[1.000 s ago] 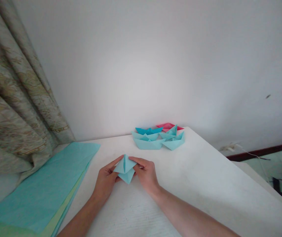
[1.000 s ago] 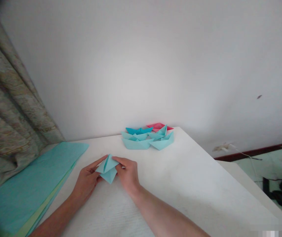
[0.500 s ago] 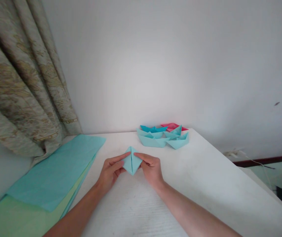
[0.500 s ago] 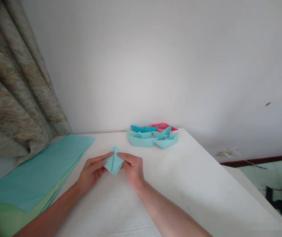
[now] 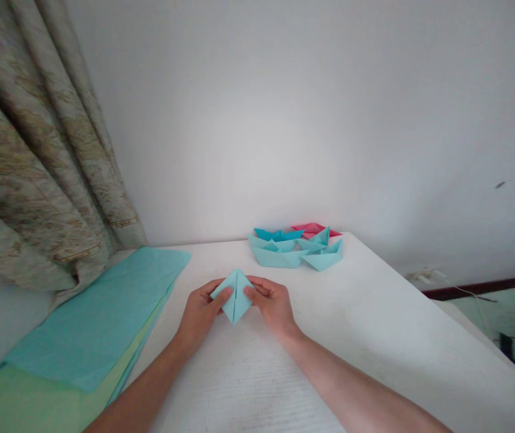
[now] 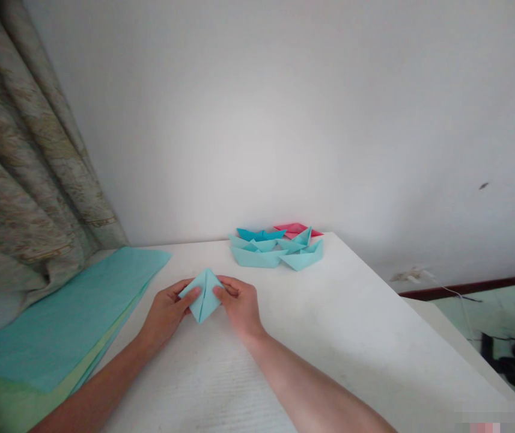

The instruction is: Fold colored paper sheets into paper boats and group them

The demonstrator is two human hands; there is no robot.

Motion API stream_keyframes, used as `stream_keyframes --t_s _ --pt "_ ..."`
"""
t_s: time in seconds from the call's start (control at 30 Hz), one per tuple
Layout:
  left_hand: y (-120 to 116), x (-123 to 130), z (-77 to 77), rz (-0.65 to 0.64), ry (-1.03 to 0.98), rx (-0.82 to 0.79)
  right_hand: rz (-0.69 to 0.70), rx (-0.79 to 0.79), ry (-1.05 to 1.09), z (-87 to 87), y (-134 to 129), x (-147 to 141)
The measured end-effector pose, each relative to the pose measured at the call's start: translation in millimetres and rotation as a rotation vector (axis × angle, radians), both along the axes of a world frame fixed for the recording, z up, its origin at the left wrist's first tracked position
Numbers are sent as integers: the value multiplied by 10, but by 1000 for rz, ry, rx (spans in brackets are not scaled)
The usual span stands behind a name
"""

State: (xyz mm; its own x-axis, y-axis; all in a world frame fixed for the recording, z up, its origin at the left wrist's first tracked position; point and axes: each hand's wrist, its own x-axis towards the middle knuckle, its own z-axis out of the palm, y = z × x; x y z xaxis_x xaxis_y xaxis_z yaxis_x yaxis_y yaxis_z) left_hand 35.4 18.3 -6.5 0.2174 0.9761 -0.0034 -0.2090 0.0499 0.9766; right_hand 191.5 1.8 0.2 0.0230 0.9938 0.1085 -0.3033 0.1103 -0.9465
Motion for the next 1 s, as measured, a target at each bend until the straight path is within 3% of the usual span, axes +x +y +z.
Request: stream_keyframes --t_s 0.17,0.3,0.53,0.8,1.0 --pt "-21 25 39 -40 91 -13 -44 -29 36 24 15 9" --pt "-40 22 78 -2 166 1 -44 -14 -26 18 25 11" --pt "-33 58 -2 -139 12 -111 -137 -86 50 58 25 38" --pt "-49 53 54 -92 70 -113 14 -100 -29 59 -20 -4" --pt "-75 55 93 -109 99 -113 13 -101 -43 77 -34 -14"
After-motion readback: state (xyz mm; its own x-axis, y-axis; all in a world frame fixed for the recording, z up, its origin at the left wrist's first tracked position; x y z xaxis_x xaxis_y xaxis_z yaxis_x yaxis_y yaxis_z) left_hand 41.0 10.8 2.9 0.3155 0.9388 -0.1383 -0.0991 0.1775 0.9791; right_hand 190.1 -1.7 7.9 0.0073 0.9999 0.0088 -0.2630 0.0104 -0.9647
